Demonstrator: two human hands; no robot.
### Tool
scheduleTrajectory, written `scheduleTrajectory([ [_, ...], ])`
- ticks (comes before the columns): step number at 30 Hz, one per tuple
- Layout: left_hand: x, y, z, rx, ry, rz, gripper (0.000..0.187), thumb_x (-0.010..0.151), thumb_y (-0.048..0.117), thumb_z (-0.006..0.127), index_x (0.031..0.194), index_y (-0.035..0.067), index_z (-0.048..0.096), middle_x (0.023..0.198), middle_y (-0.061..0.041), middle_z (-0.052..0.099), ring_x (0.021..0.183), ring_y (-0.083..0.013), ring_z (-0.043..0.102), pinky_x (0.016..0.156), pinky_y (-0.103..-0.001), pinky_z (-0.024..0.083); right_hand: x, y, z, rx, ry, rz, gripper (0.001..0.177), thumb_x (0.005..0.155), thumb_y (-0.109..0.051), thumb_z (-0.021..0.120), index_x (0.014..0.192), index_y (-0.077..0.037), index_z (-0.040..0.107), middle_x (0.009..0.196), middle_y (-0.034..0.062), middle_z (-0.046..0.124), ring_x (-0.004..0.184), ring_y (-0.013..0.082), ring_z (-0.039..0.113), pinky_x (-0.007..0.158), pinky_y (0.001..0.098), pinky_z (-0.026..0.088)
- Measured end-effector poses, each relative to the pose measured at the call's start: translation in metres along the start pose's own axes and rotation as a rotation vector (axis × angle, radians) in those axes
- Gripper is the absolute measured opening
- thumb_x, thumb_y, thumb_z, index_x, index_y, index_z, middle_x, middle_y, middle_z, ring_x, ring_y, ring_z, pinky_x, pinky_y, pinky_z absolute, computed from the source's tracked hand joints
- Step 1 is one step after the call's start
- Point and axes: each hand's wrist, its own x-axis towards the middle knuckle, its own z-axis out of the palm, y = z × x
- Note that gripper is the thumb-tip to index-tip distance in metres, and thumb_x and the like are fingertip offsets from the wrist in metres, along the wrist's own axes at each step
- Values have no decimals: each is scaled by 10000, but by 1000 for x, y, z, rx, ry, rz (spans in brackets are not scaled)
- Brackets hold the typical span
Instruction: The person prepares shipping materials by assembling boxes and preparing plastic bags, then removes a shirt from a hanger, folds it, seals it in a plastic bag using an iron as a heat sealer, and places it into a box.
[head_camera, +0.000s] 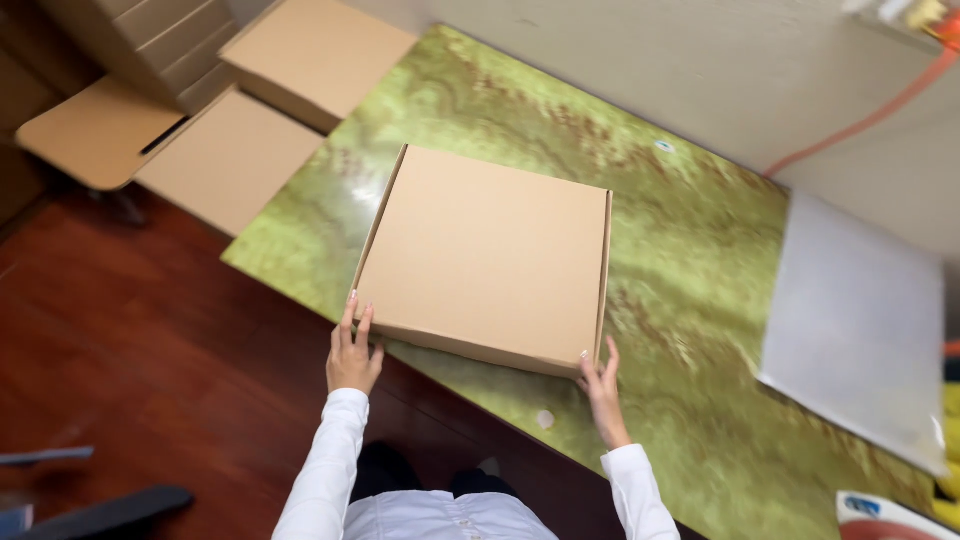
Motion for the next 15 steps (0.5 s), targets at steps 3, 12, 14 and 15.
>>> scheduleTrajectory([
  [3, 2, -39, -16, -71, -16, -113, 695, 672, 176, 646, 1288, 251, 334, 1398, 6, 255, 1107, -223, 454, 879, -305, 476, 4, -39, 40, 231, -113, 411, 729, 792, -467, 452, 1372, -136, 161, 1357, 312, 180, 1223, 500, 247, 956, 599, 258],
  [12, 37, -171, -114, -668, 8, -707, 739, 715, 255, 645, 1346, 281, 260, 1461, 81, 79, 1217, -280, 359, 894, -385, 453, -2, -86, 226, 231, -273, 452, 645, 740, -424, 537, 1332, -249, 351, 1351, 212, 301, 1177, 424, 372, 888, 570, 345],
  [14, 34, -215, -107, -1001, 159, -986, 843, 730, 259, 676, 1379, 284, 138, 1448, 13, -12, 1247, -378, 270, 926, -505, 385, -13, -113, 274, 229, -346, 404, 737, 746, -451, 501, 1384, -196, 236, 1381, 253, 213, 1210, 469, 300, 922, 585, 289],
  [15, 41, -230, -119, -990, 177, -994, 843, 730, 259, 676, 1379, 284, 138, 1448, 13, -12, 1247, -378, 270, 926, -505, 385, -17, -119, 298, 227, -367, 402, 737, 746, -451, 501, 1384, -196, 236, 1381, 253, 213, 1210, 469, 300, 922, 585, 289],
])
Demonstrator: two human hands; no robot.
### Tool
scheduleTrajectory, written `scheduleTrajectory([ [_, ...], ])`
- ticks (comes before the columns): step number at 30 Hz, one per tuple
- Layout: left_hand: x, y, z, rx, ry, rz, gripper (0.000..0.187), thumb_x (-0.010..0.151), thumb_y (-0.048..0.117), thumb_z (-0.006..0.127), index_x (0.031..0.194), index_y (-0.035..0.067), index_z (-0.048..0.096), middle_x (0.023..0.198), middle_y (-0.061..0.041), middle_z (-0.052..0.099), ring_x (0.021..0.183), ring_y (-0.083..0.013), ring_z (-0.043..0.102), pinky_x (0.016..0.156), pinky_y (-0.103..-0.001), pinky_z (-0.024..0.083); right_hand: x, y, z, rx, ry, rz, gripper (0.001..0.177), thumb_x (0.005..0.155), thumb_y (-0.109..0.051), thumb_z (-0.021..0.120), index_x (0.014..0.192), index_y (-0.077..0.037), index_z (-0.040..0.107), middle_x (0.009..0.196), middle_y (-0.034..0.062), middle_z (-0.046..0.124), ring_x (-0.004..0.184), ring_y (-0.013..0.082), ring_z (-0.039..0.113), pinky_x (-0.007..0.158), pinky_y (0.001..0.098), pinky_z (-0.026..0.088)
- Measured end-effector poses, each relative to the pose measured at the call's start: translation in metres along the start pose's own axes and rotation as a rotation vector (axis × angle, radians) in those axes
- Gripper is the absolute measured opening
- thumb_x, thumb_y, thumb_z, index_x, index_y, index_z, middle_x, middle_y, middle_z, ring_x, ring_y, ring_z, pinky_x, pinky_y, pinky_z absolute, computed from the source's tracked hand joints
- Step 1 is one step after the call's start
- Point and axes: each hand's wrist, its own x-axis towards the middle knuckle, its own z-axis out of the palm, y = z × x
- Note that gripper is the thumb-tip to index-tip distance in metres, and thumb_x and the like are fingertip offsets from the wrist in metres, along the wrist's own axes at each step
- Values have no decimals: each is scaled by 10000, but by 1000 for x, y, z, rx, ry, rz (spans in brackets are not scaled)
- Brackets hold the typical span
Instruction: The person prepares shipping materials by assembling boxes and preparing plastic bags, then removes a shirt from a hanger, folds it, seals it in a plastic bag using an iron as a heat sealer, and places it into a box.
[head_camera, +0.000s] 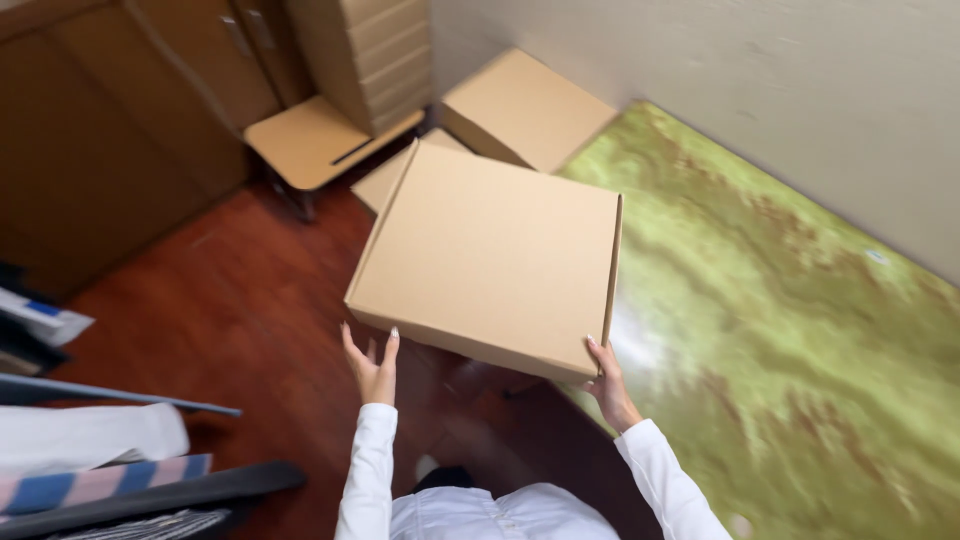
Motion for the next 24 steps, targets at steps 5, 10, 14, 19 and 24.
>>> scheduleTrajectory([
  [5, 33, 87, -48, -768, -36, -403, 826, 768, 371, 603, 1364, 185, 62, 1396, -165, -3, 1248, -483, 181, 910, -622, 316, 1, -19, 109, -16, -192, -109, 670, 777, -378, 473, 1371, -157, 256, 1324, 251, 310, 1174, 445, 360, 893, 552, 347],
  [10, 62, 114, -82, -874, 41, -401, 887, 735, 349, 630, 1352, 170, 18, 1363, -166, 49, 1199, -446, 255, 858, -629, 369, 43, -6, 157, -102, -283, -234, 599, 806, -282, 472, 1362, -187, 271, 1271, 146, 393, 1092, 299, 433, 873, 489, 393],
  [14, 95, 121, -94, -909, 162, -426, 844, 711, 339, 663, 1326, 134, 123, 1237, -146, 286, 1101, -340, 393, 846, -566, 418, 79, -7, 186, -100, -450, -320, 661, 777, -218, 489, 1384, -198, 226, 1254, 148, 418, 1062, 284, 457, 854, 467, 420],
  [19, 149, 134, -94, -895, 218, -404, 803, 681, 328, 681, 1266, 109, 176, 1192, -164, 279, 1102, -353, 365, 859, -569, 422, 124, -43, 218, 283, -522, -268, 626, 799, -548, 376, 1335, -228, 329, 1178, 79, 505, 1058, 210, 496, 802, 369, 431],
  [24, 224, 137, -68, -858, 190, -406, 825, 677, 290, 698, 1264, 96, 152, 1183, -180, 260, 1108, -365, 350, 847, -587, 421, 164, -95, 229, 594, -306, -114, 608, 773, -614, 410, 1231, -214, 403, 1329, 151, 382, 1252, 278, 367, 986, 427, 318],
])
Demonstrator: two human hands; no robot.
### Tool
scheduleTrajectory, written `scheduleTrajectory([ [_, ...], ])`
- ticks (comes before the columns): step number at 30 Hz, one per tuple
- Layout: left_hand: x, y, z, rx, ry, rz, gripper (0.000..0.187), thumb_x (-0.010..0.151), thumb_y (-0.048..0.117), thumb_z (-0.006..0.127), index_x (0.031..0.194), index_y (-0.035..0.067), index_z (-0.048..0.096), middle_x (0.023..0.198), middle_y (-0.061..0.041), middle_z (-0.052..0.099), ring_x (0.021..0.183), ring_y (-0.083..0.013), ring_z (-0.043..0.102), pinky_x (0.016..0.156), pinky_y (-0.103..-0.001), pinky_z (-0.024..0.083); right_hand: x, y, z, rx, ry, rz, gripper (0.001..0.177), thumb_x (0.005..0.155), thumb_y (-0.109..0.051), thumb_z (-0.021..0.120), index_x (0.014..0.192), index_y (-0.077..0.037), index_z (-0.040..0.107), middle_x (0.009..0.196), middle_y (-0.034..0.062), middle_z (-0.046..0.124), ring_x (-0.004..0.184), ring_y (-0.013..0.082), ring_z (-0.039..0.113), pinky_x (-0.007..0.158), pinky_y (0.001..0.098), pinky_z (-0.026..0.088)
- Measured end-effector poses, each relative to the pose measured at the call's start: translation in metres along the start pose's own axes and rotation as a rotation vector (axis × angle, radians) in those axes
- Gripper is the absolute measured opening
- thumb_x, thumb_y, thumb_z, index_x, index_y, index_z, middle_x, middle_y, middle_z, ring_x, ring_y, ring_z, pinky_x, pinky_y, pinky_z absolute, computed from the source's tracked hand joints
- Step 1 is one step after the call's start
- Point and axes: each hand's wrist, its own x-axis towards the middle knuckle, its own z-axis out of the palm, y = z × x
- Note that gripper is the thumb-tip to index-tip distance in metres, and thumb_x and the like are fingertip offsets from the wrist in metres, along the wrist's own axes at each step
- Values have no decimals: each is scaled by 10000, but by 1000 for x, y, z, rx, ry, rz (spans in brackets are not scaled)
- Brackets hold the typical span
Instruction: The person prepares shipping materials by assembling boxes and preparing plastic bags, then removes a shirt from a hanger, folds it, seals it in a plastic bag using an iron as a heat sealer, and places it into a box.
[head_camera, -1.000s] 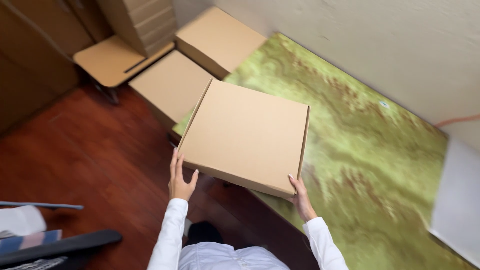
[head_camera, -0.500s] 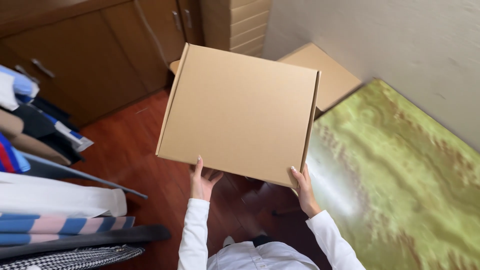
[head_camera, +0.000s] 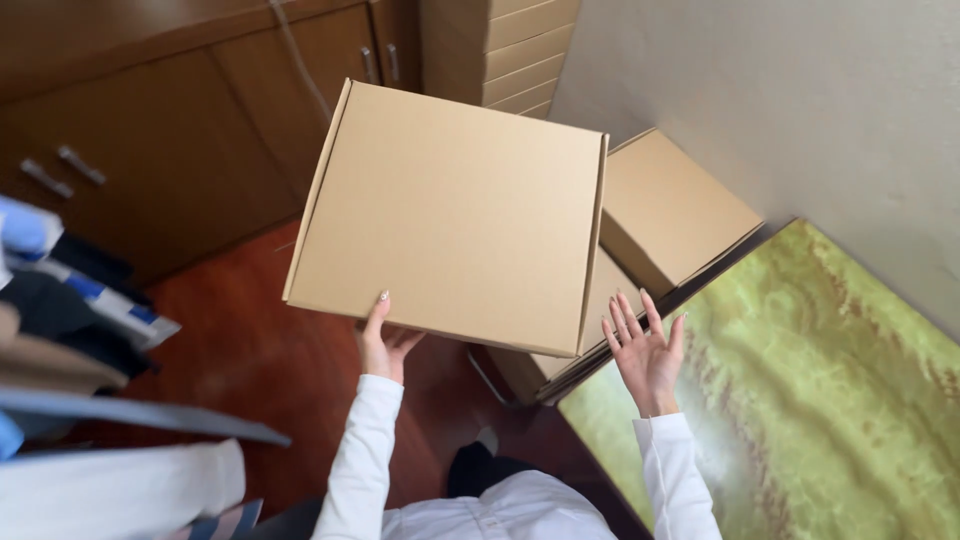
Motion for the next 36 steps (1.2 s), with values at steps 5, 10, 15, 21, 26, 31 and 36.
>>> scheduleTrajectory([
  [5, 36, 2, 64, 176, -56, -6, 835, 667, 299, 697, 1247, 78, 138, 1206, -205, 224, 1154, -401, 318, 857, -606, 415, 77, 2, -71, 62, 114, -107, 389, 797, -593, 433, 676, -225, 464, 1006, -62, 589, 1048, 146, 540, 935, 322, 401],
  [10, 77, -27, 117, 248, -129, -111, 856, 662, 302, 709, 1249, 77, 129, 1212, -208, 222, 1152, -415, 319, 837, -616, 428, 112, 5, -122, 144, 167, -155, 430, 805, -552, 474, 574, -200, 387, 878, -97, 606, 963, 103, 564, 893, 309, 428],
  [15, 132, -76, 153, 332, -200, -241, 873, 677, 321, 706, 1261, 82, 102, 1252, -231, 160, 1200, -447, 238, 861, -642, 391, 112, -5, -143, 187, 297, -210, 434, 861, -408, 533, 527, -199, 351, 781, -111, 561, 868, 69, 549, 822, 279, 444],
  [21, 183, -127, 220, 421, -276, -411, 942, 658, 321, 720, 1279, 82, 54, 1269, -263, 167, 1220, -453, 239, 899, -626, 353, 96, -6, -131, 339, 482, -244, 370, 834, -301, 563, 522, -208, 389, 720, -100, 562, 767, 64, 548, 716, 263, 442],
  [26, 241, -197, 266, 544, -325, -478, 1079, 610, 347, 788, 1309, 94, 6, 1295, -287, 125, 1199, -514, 231, 867, -672, 344, 96, -19, -101, 441, 500, -122, 355, 854, -176, 510, 526, -176, 375, 413, -98, 212, 394, 27, 256, 648, 228, 446],
  [31, 263, -253, 304, 654, -342, -537, 1162, 589, 344, 814, 1342, 71, -28, 1322, -265, 129, 1206, -494, 245, 894, -641, 346, 92, -36, -80, 427, 619, -213, 352, 860, -161, 496, 529, -166, 377, 386, -106, 198, 370, 18, 235, 644, 218, 444],
  [36, 275, -306, 317, 671, -324, -580, 1162, 590, 328, 820, 1349, 86, -26, 1332, -248, 120, 1207, -502, 242, 912, -658, 307, 66, -19, -85, 454, 737, -260, 352, 868, -149, 481, 534, -163, 372, 399, -113, 188, 370, 14, 232, 678, 225, 440],
])
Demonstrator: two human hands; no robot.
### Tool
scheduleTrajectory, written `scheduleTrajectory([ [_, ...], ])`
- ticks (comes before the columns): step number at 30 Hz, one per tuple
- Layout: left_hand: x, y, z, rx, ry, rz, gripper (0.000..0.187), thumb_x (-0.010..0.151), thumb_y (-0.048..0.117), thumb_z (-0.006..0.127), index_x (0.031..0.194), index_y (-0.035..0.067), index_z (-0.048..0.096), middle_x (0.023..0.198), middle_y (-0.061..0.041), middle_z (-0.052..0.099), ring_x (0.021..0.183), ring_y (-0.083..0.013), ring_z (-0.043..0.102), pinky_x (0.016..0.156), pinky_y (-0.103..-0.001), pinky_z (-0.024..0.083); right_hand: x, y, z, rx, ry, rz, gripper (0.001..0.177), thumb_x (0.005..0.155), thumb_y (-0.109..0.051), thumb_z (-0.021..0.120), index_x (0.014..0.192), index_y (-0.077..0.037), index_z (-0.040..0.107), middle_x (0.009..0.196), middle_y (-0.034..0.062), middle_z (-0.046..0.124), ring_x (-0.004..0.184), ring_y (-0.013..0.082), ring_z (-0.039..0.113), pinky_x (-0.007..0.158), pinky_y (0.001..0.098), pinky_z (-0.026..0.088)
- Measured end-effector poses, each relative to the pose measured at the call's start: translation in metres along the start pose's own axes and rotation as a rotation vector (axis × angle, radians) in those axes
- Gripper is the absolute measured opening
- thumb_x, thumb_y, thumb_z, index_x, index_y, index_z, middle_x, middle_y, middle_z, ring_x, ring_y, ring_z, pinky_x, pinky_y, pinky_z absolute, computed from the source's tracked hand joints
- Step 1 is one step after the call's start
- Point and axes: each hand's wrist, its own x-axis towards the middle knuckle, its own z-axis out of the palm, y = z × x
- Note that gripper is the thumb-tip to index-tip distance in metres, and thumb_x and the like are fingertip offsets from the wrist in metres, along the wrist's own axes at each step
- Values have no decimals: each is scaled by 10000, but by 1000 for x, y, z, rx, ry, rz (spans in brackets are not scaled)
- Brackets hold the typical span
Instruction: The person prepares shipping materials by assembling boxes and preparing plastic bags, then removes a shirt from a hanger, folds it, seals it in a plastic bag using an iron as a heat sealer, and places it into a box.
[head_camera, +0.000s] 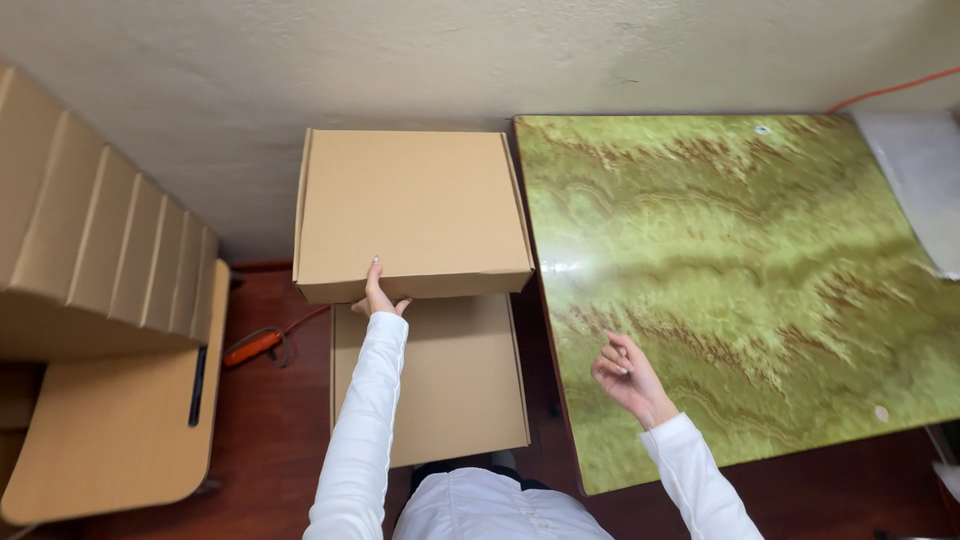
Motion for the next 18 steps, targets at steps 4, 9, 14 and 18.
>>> scheduleTrajectory([
  [4, 30, -11, 22, -32, 50, 9, 1180, 613, 383, 831, 1366, 109, -35, 1372, -222, 49, 1259, -464, 152, 940, -646, 276, -14, -2, -25, 56, 71, -31, 346, 863, -163, 482, 541, -176, 356, 399, -113, 192, 377, 18, 228, 673, 228, 433],
  [9, 53, -19, 43, 12, 126, -17, 1148, 635, 548, 780, 1390, 96, 43, 1385, -209, -2, 1289, -425, 112, 959, -593, 314, -27, -6, -29, 86, 103, -85, 329, 865, -182, 480, 557, -180, 366, 397, -112, 201, 376, 18, 233, 675, 238, 438],
  [14, 74, -38, 50, -133, 117, -55, 951, 789, 455, 645, 1387, 102, -5, 1410, -220, -22, 1306, -406, 72, 996, -595, 235, -24, 1, -25, 127, 57, -88, 334, 872, -188, 473, 559, -189, 358, 398, -116, 213, 373, 9, 245, 682, 232, 441],
  [18, 119, -37, 31, -105, -4, -176, 924, 777, 434, 676, 1377, 98, 58, 1401, -236, 9, 1288, -415, 87, 942, -608, 306, -25, 10, -5, 118, 17, -38, 330, 872, -182, 472, 561, -183, 361, 400, -112, 212, 375, 13, 248, 684, 237, 442],
])
